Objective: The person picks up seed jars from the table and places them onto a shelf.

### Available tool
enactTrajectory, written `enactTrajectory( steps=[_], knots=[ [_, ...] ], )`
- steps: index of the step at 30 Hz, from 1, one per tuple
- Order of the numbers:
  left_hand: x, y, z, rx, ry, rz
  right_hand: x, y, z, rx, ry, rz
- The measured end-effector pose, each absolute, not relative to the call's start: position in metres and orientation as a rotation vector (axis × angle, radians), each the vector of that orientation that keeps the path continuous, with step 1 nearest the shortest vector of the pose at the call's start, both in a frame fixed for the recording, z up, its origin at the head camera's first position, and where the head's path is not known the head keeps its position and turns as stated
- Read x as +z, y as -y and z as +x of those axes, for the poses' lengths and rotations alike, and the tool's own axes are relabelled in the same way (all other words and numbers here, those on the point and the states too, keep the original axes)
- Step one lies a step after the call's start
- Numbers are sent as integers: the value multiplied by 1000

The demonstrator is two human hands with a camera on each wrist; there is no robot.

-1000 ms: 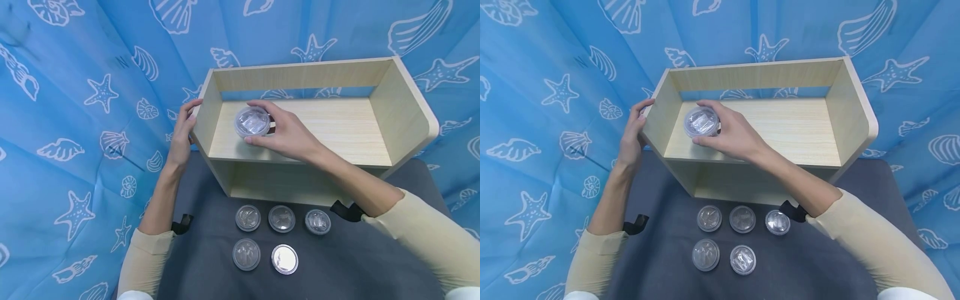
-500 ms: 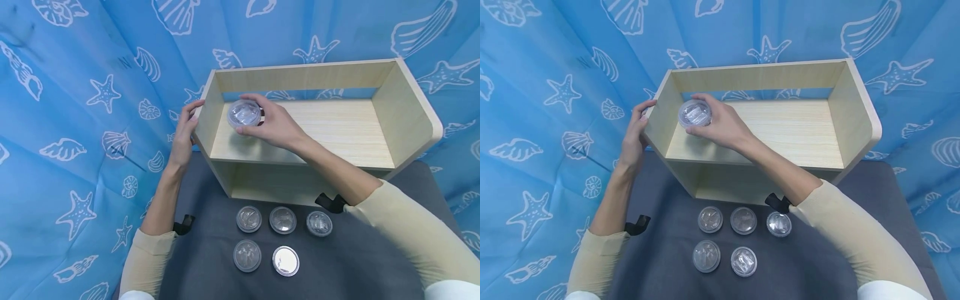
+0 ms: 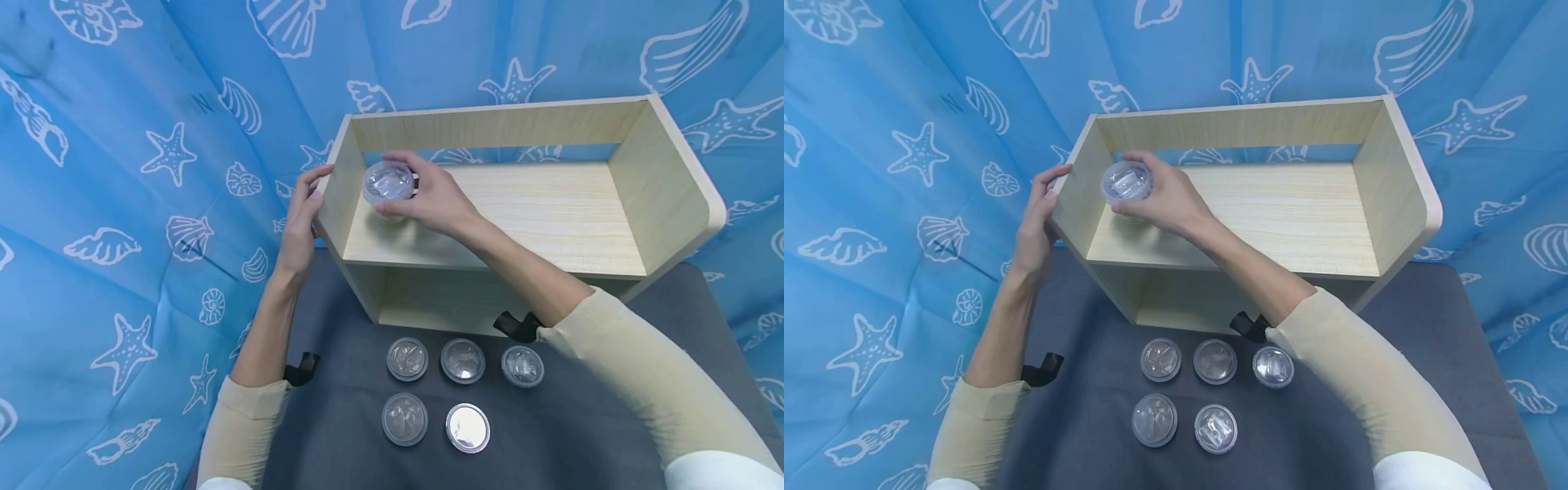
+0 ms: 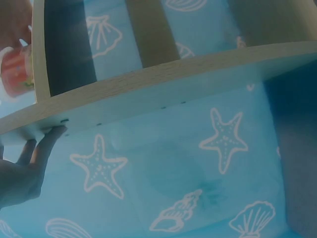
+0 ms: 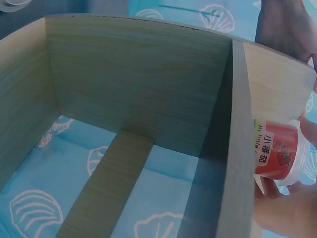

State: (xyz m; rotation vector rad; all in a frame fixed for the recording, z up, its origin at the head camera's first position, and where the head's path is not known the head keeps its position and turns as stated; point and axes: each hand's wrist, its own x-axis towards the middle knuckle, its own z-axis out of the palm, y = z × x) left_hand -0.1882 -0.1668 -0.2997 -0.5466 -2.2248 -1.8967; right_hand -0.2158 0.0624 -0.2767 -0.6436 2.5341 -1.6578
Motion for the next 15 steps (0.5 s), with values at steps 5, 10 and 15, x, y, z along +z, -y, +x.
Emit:
enactTrajectory(
  steps=[5,10,15],
  knots=[
    [-300,166,-188,-1901,2213,-554,-281,-58,-218,-1687,-2534,-585],
    [-301,166,-188,-1898,2212,-558,-285,-53,-221,-1718,-2528,-557],
    [-301,167,-188,-1905,2213,-550,-288,-48,-223,-1711,-2555,-536]
  ],
)
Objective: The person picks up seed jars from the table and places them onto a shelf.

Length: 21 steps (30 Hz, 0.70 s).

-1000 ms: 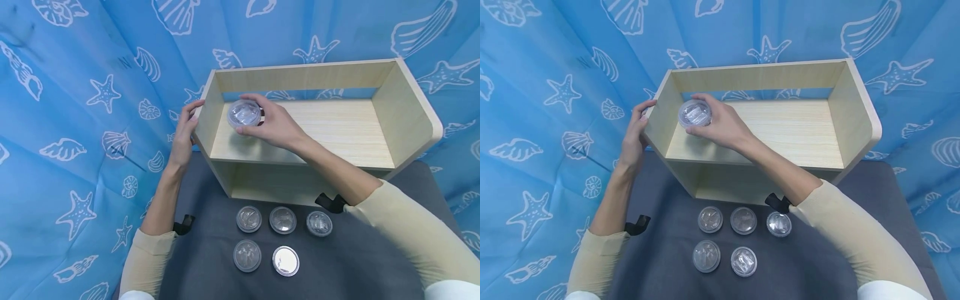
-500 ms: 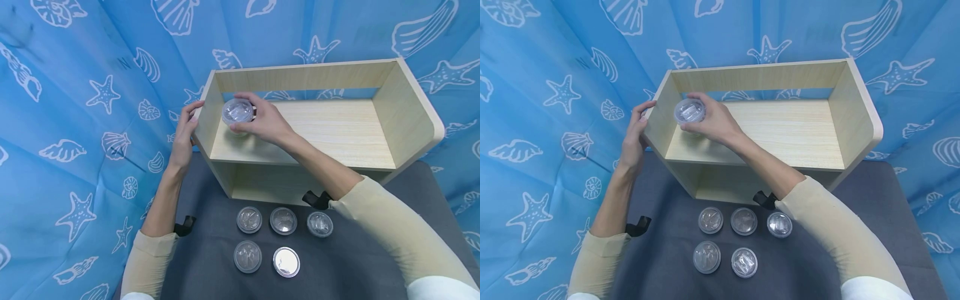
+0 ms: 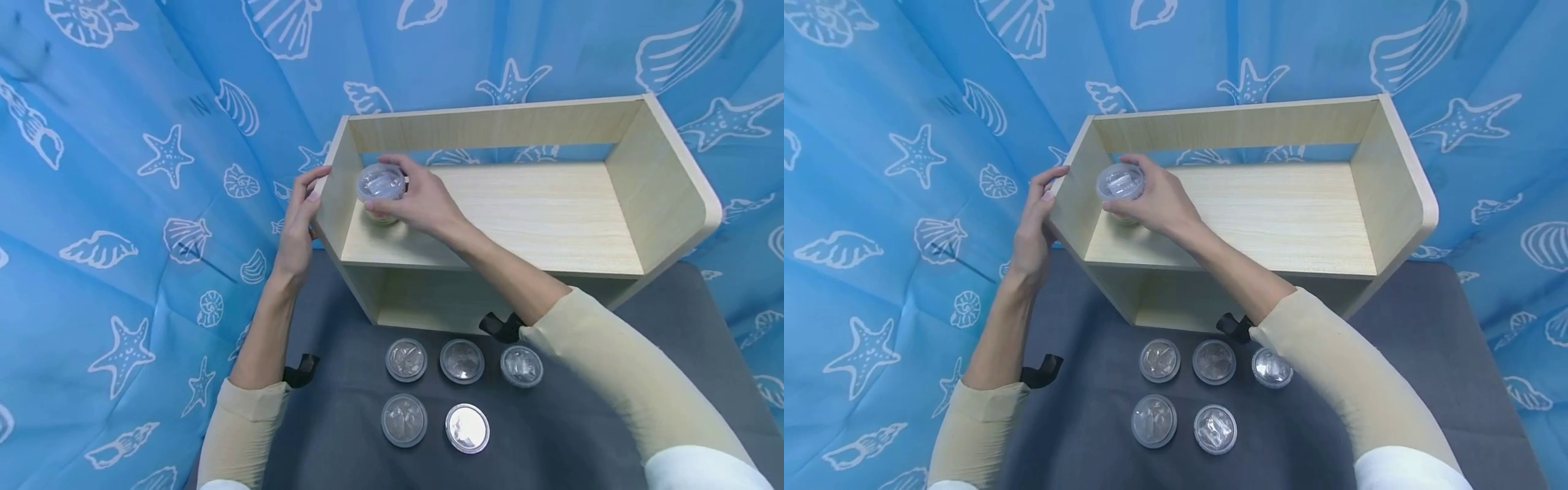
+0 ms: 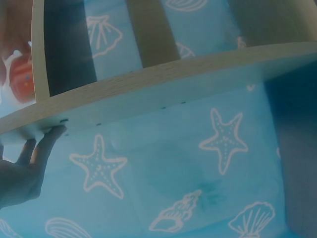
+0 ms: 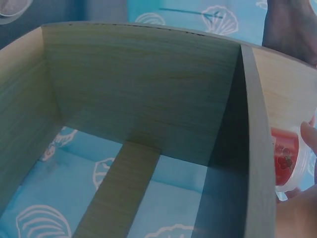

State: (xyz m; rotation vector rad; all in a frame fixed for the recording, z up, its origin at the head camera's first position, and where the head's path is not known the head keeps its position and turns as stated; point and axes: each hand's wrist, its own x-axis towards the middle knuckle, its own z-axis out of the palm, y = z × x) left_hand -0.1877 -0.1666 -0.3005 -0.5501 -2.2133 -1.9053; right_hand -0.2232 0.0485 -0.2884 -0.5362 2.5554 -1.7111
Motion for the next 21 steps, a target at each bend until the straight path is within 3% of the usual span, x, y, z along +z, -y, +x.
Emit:
enactTrajectory(
  steps=[21],
  knots=[
    [-302,164,-187,-1884,2209,-546,-301,-37,-221,-1657,-2640,-501]
  ],
)
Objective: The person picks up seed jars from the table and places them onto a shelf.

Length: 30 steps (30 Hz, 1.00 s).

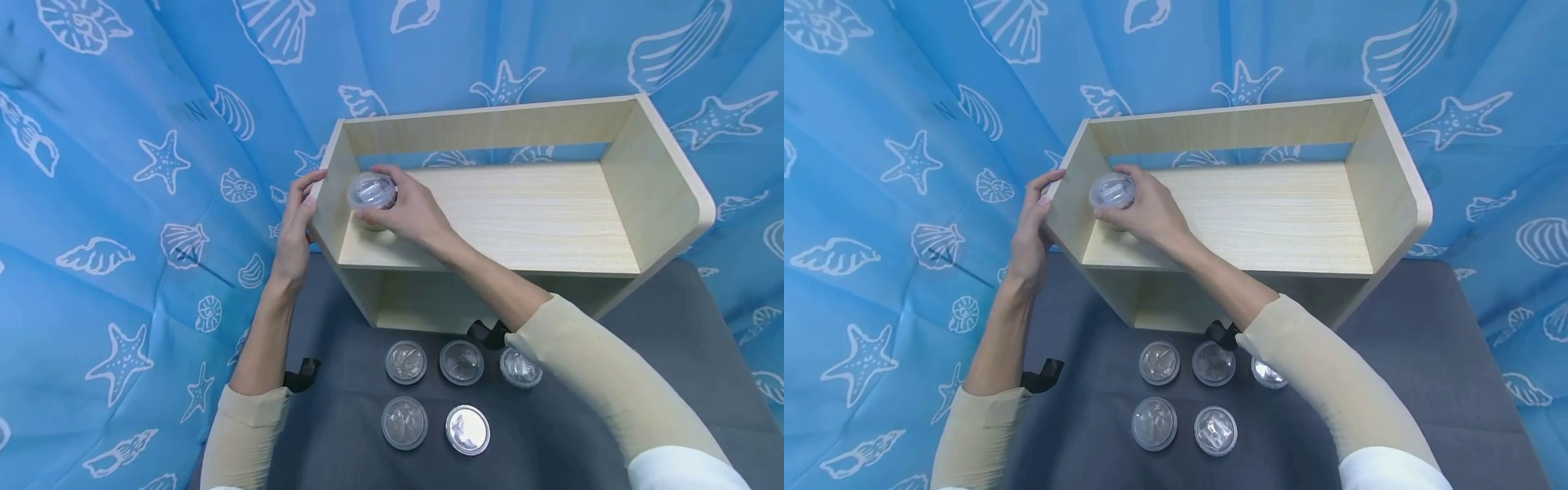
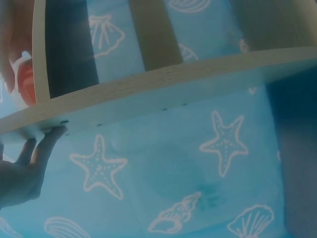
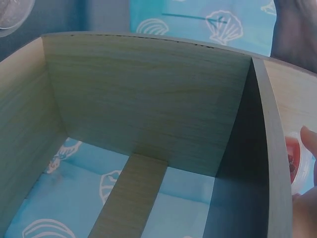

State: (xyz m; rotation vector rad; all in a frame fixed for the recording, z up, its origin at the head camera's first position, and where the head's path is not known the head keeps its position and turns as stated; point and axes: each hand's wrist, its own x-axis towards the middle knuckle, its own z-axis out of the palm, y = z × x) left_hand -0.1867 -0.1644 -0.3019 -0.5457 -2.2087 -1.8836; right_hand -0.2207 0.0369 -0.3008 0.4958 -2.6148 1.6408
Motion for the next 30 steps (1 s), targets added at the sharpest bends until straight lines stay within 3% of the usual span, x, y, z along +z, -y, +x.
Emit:
enactTrajectory(
  steps=[30],
  knots=[
    [-303,164,-186,-1888,2200,-546,-303,-43,-211,1615,2578,489]
  ],
)
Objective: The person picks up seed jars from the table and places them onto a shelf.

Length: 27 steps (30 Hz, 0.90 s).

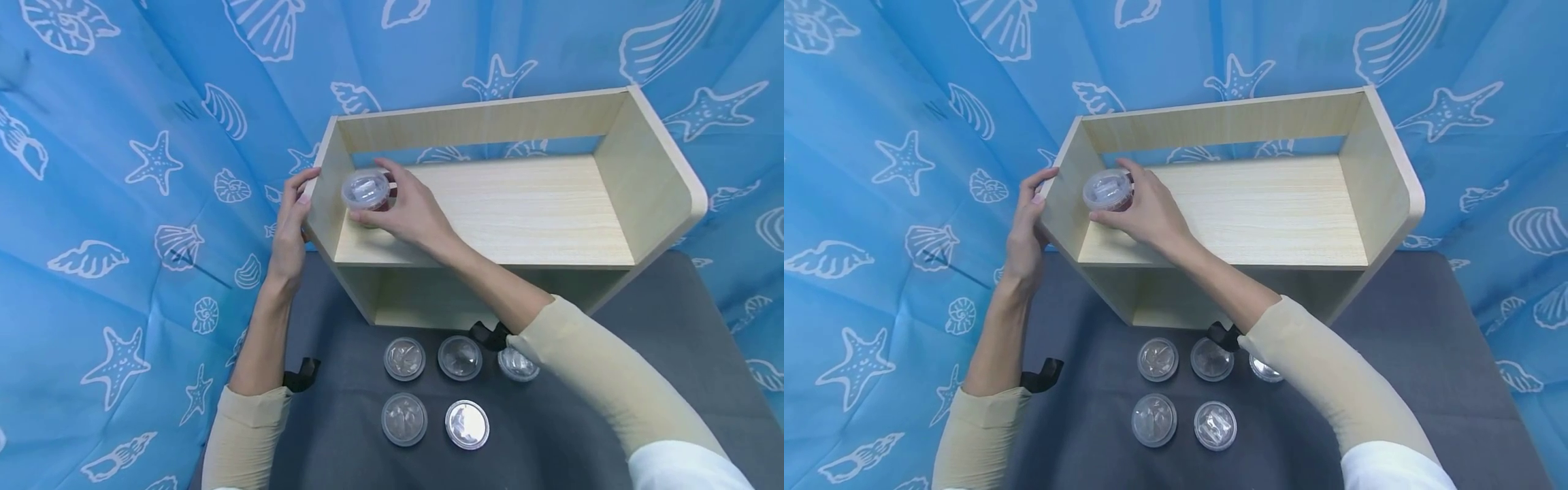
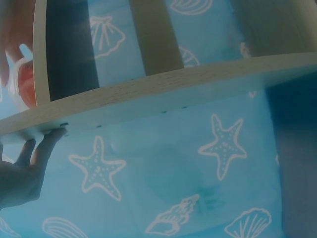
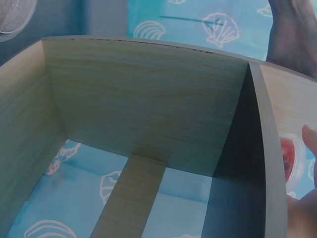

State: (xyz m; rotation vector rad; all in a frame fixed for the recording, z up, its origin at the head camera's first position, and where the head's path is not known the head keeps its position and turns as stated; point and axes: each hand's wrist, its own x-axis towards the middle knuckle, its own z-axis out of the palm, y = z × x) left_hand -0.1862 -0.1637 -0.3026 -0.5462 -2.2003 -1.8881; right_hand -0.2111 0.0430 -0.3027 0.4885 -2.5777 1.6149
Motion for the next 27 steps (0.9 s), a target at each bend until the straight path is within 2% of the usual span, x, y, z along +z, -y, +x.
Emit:
enactTrajectory(
  steps=[27],
  knots=[
    [-304,163,-186,-1894,2171,-561,-301,-83,-170,1819,2426,476]
  ],
)
